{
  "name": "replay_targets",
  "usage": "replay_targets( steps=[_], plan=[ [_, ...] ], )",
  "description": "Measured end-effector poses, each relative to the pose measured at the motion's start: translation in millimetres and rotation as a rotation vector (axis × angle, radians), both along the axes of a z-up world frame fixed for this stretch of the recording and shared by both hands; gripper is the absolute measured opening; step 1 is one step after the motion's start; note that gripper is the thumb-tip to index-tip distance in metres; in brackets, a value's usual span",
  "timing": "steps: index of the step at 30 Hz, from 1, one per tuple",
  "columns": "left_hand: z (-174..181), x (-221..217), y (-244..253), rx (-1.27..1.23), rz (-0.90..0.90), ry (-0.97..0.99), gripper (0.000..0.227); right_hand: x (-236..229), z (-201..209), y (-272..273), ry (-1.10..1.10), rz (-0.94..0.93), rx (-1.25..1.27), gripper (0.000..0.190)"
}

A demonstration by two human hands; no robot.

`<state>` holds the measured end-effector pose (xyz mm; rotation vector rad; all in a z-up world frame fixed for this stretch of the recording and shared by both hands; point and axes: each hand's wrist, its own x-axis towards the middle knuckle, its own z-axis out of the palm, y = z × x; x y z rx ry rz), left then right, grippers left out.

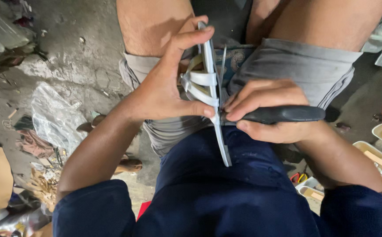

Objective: The person assembles sandals by attaching black rubber soles to white plastic straps using a handheld press. They repeatedly pick up a sandal, align the sole, press it into place, and set the finished unit aside.

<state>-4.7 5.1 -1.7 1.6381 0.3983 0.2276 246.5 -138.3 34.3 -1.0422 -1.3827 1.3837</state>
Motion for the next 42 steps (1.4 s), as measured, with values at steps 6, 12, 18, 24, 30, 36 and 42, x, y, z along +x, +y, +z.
replay_targets(
  steps=[6, 12, 18, 24, 30, 36, 42],
  plan=[
    [-2, -2, -5, -0.110, 0.035, -0.021, 0.103, -9, -7, -7, -0.043, -0.134, -0.031, 0.016],
    [5, 6, -1, 0.028, 0.030, 0.040, 0.106, 6, 11, 12, -0.170, 0.035, -0.113, 0.017],
    [10, 5, 12, -0.140, 0.013, -0.008, 0.097, 2, -1, 10, -0.039, -0.095, -0.031, 0.017],
    [9, 10, 5, -0.124, 0.041, 0.001, 0.097, 6, -2, 17, -0.068, -0.037, -0.146, 0.017],
    [30, 16, 15, -0.065, 0.033, 0.008, 0.097, 10, 5, 30, -0.059, -0.003, 0.043, 0.017],
    [20, 12, 11, -0.287, 0.060, -0.042, 0.077, 4, -9, 17, -0.069, -0.173, -0.008, 0.015],
    [12, 15, 10, -0.063, 0.085, -0.007, 0.077, 12, 9, 32, -0.183, -0.047, -0.087, 0.019]
  ],
)
